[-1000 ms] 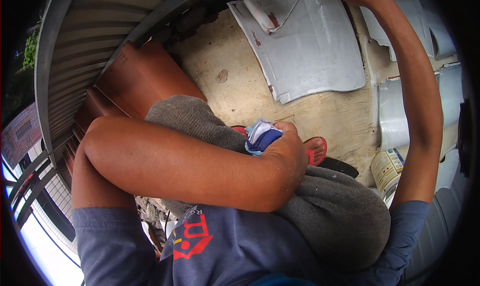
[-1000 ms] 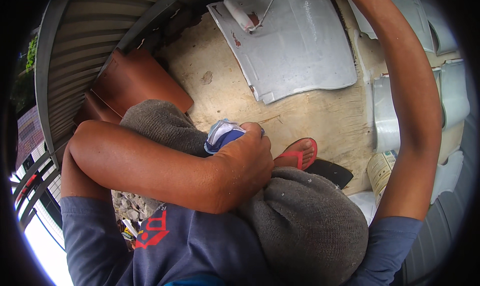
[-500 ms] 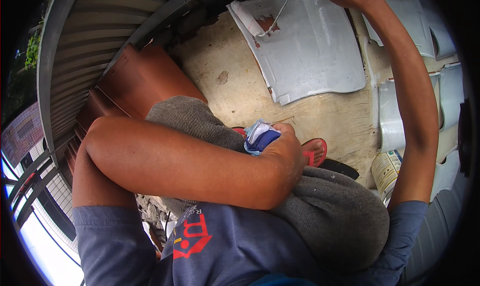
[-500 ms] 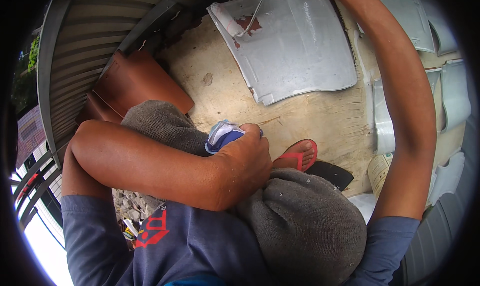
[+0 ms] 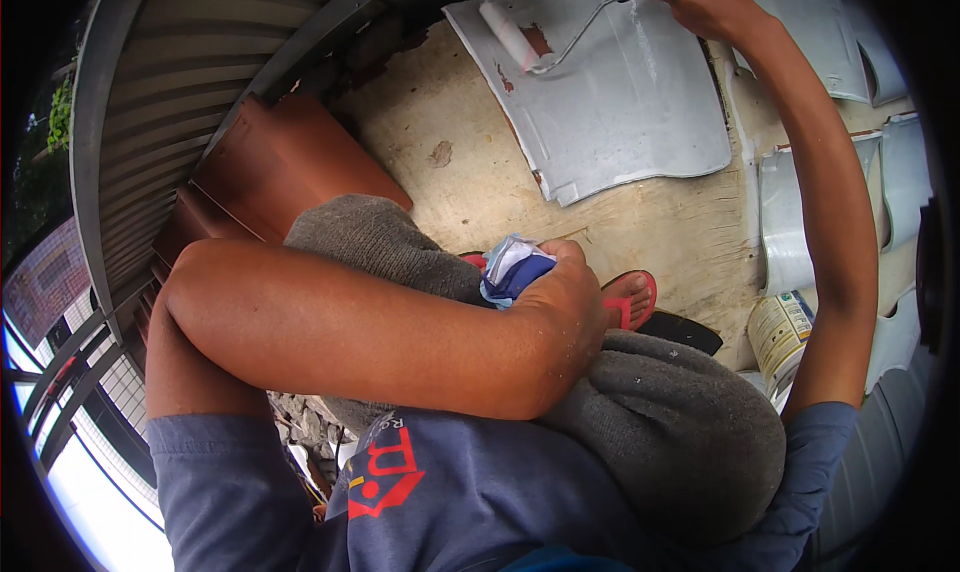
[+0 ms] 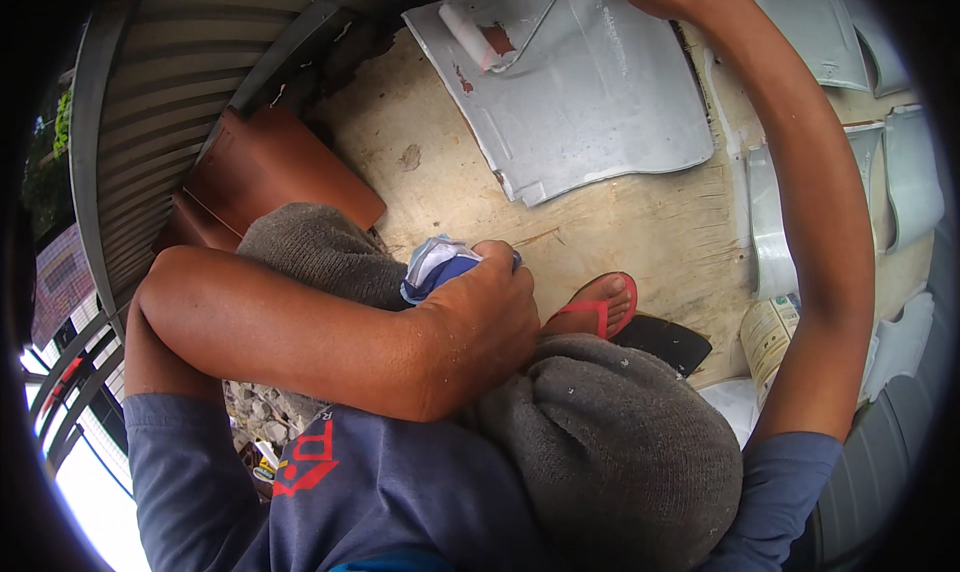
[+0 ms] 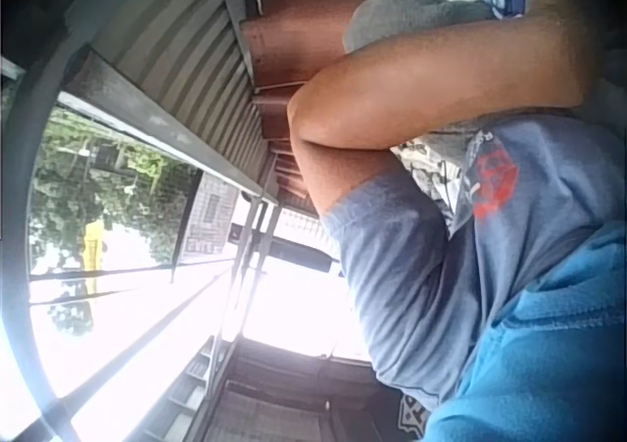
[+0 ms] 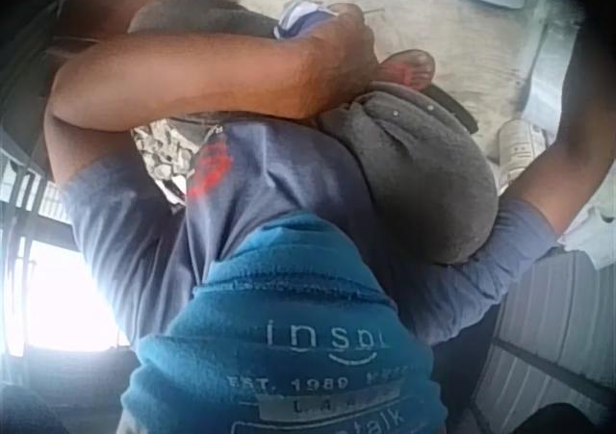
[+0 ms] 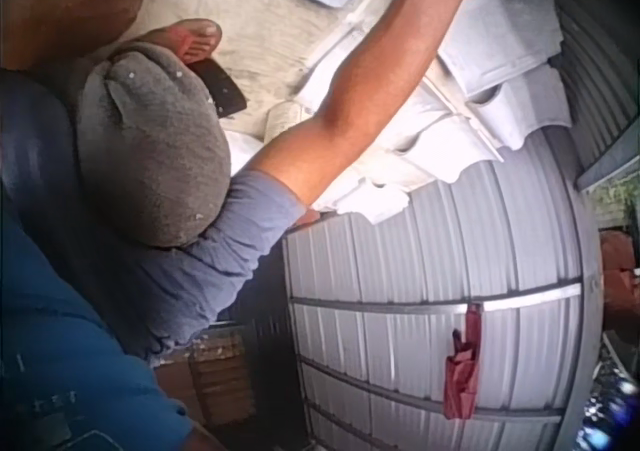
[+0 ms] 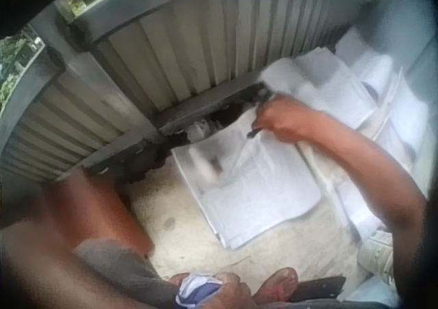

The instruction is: The person applies white paint to several terracotta roof tiles using a small roller, dips the roller into a paint bucket, and wipes the edges of the tiles with a cloth.

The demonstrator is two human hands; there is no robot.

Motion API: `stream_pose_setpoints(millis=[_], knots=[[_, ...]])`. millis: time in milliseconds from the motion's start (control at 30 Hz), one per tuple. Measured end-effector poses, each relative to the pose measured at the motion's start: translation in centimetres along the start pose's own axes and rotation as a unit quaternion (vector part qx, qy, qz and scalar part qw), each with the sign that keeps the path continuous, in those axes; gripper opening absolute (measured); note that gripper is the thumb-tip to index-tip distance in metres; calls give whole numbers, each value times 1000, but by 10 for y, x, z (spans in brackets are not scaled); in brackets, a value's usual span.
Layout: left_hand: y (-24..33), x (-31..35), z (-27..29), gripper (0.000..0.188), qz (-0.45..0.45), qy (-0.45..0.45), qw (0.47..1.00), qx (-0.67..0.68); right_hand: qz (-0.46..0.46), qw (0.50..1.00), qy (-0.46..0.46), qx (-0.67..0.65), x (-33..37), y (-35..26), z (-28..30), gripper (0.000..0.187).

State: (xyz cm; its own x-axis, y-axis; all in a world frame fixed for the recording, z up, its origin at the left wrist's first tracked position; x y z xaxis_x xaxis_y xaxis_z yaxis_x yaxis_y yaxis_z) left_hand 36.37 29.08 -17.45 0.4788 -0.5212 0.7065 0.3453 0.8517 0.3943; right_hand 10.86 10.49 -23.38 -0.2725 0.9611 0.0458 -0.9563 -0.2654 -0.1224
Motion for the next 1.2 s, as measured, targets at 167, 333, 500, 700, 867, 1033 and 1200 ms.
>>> stream_pose_setpoints(millis=[167,333,500,700,867,1033,1200], knots=[[1,1,-5,25,-1,-13,1000,8,-125,986,-56,92,35,30,17,28],[6,-6,-9,25,-20,-29,999,2,-48,996,-29,72,11,-12,3,25],[3,-1,-7,26,-4,-19,1000,4,5,999,-1,47,14,-25,9,25],[5,-2,-8,27,-14,-33,999,1,12,998,55,17,34,-18,2,27],[4,-8,-7,27,-26,-34,999,-3,7,999,27,-20,27,-32,1,22],[7,-10,-8,27,-33,-32,999,3,-6,999,19,-30,41,-40,-6,19],[3,-10,-6,24,-21,-37,999,-4,-6,1000,-24,14,44,-43,8,20]])
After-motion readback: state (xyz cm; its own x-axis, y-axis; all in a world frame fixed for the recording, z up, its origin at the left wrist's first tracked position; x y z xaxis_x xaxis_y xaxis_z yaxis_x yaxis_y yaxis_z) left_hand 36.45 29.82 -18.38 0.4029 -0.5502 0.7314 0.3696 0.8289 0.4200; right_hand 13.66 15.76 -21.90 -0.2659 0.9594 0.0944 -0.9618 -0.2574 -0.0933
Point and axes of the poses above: each hand's wrist, its own x-axis away from the middle knuckle, its own z-axis out of the back of the hand, y = z × x, the point moved 8 cm from there along -x, towards the middle knuckle, and after that the axes turned 2 degrees about x, right-handed, at the moved point
